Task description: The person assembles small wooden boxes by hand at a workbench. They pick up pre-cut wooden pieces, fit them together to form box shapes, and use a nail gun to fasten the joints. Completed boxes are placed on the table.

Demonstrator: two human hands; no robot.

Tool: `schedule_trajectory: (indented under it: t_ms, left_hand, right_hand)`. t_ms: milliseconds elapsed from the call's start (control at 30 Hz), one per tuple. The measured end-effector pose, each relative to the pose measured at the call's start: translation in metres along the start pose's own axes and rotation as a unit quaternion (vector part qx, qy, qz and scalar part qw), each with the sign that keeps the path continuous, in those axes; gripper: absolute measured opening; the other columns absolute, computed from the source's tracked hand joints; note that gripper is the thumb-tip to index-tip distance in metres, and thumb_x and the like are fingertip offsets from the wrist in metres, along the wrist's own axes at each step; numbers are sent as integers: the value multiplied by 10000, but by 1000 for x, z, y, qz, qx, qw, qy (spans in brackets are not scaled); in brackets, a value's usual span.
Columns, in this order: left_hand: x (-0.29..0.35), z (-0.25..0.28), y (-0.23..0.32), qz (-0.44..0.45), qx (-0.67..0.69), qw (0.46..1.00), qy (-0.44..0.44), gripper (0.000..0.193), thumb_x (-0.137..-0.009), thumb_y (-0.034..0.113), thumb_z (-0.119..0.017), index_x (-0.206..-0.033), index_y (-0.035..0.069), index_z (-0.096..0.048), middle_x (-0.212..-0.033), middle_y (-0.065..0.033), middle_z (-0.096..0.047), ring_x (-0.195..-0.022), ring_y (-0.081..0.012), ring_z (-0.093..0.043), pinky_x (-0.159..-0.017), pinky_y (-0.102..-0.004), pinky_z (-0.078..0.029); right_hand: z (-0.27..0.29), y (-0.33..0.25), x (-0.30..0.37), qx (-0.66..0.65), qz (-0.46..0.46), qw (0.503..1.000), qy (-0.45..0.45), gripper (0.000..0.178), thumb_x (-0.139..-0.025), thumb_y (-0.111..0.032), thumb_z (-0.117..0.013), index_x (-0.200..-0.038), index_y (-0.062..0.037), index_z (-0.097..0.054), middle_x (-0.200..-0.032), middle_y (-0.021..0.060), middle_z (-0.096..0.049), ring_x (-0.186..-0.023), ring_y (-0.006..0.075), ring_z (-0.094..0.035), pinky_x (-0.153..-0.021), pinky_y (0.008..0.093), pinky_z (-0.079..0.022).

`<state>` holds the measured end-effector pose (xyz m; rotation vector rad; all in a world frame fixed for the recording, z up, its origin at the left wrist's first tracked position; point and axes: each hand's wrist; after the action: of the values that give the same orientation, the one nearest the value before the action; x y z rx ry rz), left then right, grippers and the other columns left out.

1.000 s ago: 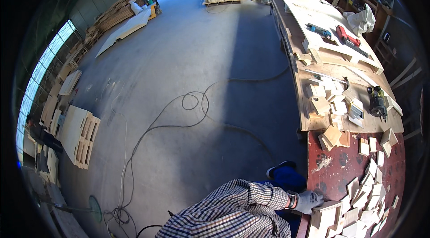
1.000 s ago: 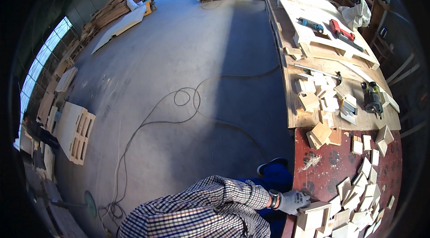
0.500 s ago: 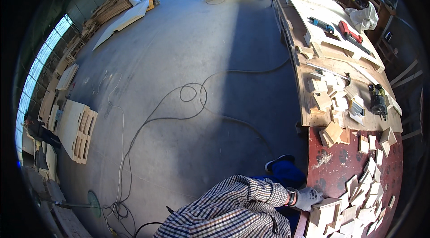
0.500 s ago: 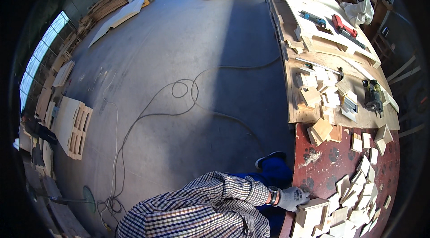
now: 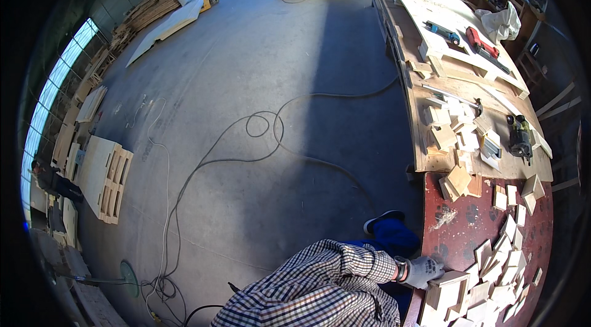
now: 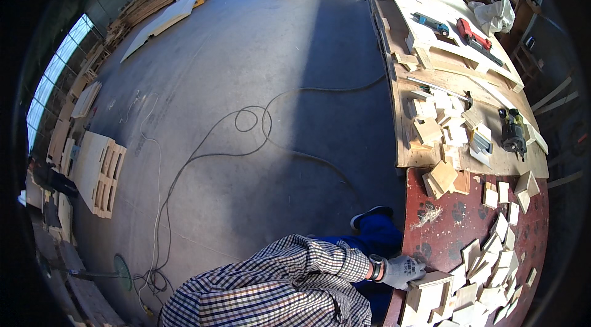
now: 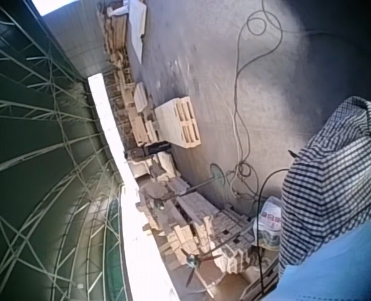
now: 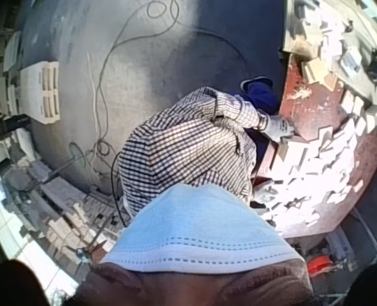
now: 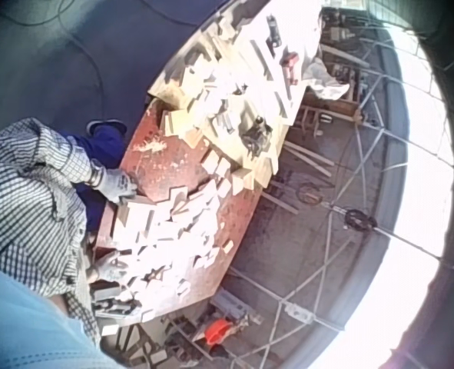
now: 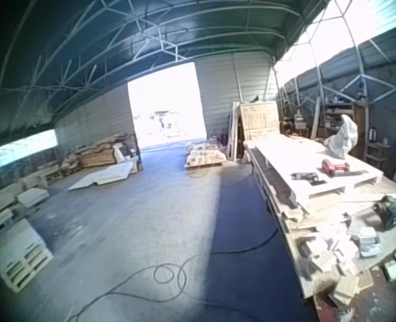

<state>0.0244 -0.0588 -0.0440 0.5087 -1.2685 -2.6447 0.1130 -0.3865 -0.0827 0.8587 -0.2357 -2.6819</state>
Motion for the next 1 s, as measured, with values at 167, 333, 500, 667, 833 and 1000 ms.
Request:
schedule_trajectory:
  t_ms: [167,333,500,667,833,1000]
  left_hand:
    - [-1,-4,-2,-5,0,1000,24,404,-717,324,-822,-972,58,-657,-944,-155,-686,-908,-377,-695,-782,-485,-551]
    - [0,0,1,2,4,1000,18,399,-713,323,-826,-962,62,-655,-941,-152,-685,-911,-377,-695,-788,-483,-549]
    - [0,-2,0,-7,-7,1000,20,400,-719,326,-827,-962,59,-657,-941,-153,-688,-909,-377,-697,-792,-481,-549]
    - [-1,-3,-2,-6,-7,1000,17,398,-724,329,-825,-964,56,-661,-936,-158,-693,-909,-374,-699,-790,-478,-550]
    - [0,0,0,-13,3,1000,20,390,-730,317,-813,-977,52,-668,-938,-159,-698,-903,-376,-699,-789,-478,-552]
    - [0,1,1,-5,2,1000,15,383,-735,306,-802,-985,47,-671,-941,-161,-698,-899,-378,-697,-792,-478,-553]
  right_hand:
    - [-1,1,2,-1,0,1000,-5,852,-955,-702,-615,-1428,7,-591,-1367,294,-603,-1213,489,-609,-955,597,-546]
    - [-2,2,2,-3,-3,1000,-9,857,-955,-702,-615,-1432,9,-587,-1370,295,-601,-1217,490,-607,-958,597,-546]
    - [-3,3,3,-5,-4,1000,-14,861,-954,-702,-616,-1436,10,-582,-1374,296,-598,-1221,490,-605,-960,596,-545]
    - [-4,3,2,-7,-6,1000,-18,865,-953,-702,-616,-1440,12,-577,-1377,298,-596,-1224,491,-604,-962,596,-545]
    - [-4,4,4,-7,-7,1000,-22,869,-953,-702,-617,-1444,14,-572,-1380,299,-594,-1228,492,-602,-964,596,-544]
    - [-5,6,4,-8,-9,1000,-27,873,-952,-702,-617,-1448,16,-567,-1384,300,-592,-1232,492,-600,-966,596,-544]
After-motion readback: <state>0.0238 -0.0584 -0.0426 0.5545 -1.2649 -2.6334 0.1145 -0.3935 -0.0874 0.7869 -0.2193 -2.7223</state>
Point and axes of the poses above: each hand's wrist, its own x-axis away from the middle knuckle, its own z-axis out of the back of the hand, y = z × x
